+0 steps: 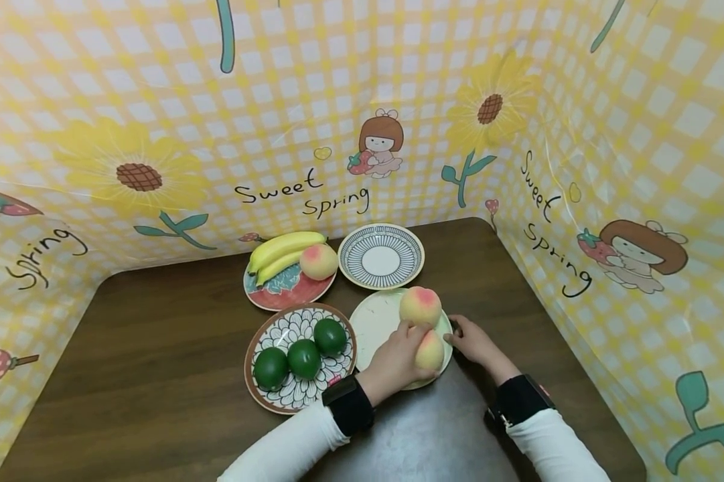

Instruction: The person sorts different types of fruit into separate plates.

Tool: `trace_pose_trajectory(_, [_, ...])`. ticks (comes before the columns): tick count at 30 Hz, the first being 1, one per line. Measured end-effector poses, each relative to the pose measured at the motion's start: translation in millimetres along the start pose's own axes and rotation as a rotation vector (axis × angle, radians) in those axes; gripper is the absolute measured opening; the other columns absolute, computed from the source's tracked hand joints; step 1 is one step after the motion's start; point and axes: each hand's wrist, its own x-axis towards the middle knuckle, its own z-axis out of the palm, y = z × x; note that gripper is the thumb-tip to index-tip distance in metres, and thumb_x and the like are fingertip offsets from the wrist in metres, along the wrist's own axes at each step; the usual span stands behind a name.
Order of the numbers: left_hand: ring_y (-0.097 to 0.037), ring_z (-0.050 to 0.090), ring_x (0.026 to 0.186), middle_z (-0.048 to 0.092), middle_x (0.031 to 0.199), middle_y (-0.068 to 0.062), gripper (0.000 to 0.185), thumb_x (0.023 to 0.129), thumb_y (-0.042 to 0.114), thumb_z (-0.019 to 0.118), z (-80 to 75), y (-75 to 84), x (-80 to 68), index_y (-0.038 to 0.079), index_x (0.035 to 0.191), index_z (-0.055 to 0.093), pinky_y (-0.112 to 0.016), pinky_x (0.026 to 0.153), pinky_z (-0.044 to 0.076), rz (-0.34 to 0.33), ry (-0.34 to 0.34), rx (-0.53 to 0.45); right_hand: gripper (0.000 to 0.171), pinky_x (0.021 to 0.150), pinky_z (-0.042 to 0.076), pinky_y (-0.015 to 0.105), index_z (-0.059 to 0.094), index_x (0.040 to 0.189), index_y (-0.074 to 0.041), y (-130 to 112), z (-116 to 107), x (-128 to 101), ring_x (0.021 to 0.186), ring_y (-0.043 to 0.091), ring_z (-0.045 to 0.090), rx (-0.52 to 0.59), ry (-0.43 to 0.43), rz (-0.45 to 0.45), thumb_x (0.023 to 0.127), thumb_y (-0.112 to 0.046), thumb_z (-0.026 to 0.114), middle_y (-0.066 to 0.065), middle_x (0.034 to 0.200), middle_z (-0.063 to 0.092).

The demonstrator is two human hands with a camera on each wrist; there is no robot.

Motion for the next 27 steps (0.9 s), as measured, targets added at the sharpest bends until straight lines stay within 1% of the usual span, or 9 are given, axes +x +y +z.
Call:
trace_pose_trajectory(5, [-0.027,0.068,0.092,0.06,0.122,-0.013,0.077,0.072,0.044,0.092,6.0,4.6,5.0,0.019,0.135,0.058,-0.03,0.062,0.054,-0.021,0.011,-0.016,0.046,0.059,0.04,0.024,0.046,0.135,0.02,-0.3,-0.9,0.5,0.064,0.011,0.045,-0.013,0.003,0.009,0.097,-0.004,0.058,0.007,0.076,0.053])
trace_pose_trajectory(10, [-0.025,0.069,0.094,0.058,0.121,-0.012,0.085,0.069,0.051,0.092,11.9,10.4,7.0,0.02,0.139,0.057,-0.029,0.063,0.055,-0.053,0.035,0.012,0.044,0.063,0.041,0.028,0.048,0.135,0.019,-1.2,-1.9,1.2,0.068,0.015,0.047,-0.043,0.007,0.035,0.096,-0.001,0.053,0.01,0.08,0.055])
trace_pose_trajectory(13, [-0.025,0.068,0.095,0.055,0.122,-0.012,0.086,0.067,0.051,0.093,15.2,11.7,7.4,0.022,0.14,0.057,-0.028,0.063,0.055,-0.064,0.053,0.018,0.044,0.065,0.041,0.029,0.048,0.135,0.019,-1.7,-1.7,1.7,0.071,0.016,0.048,-0.05,0.003,0.039,0.096,-0.001,0.052,0.011,0.082,0.056])
trace_pose_trajectory(18, [-0.024,0.066,0.093,0.053,0.121,-0.011,0.086,0.065,0.051,0.093,21.2,11.9,8.1,0.024,0.138,0.057,-0.027,0.06,0.054,-0.051,0.08,0.024,0.044,0.067,0.041,0.03,0.048,0.135,0.019,-1.6,-1.3,1.7,0.072,0.016,0.048,-0.044,0.001,0.049,0.096,-0.001,0.053,0.011,0.083,0.056])
trace_pose_trajectory(27, [-0.023,0.063,0.097,0.054,0.123,-0.011,0.088,0.063,0.051,0.094,29.0,11.9,6.7,0.022,0.138,0.057,-0.027,0.062,0.054,-0.008,0.134,0.093,0.043,0.068,0.041,0.03,0.05,0.134,0.017,-1.4,-1.0,1.9,0.074,0.016,0.048,-0.042,0.013,0.054,0.096,-0.002,0.055,0.01,0.084,0.055])
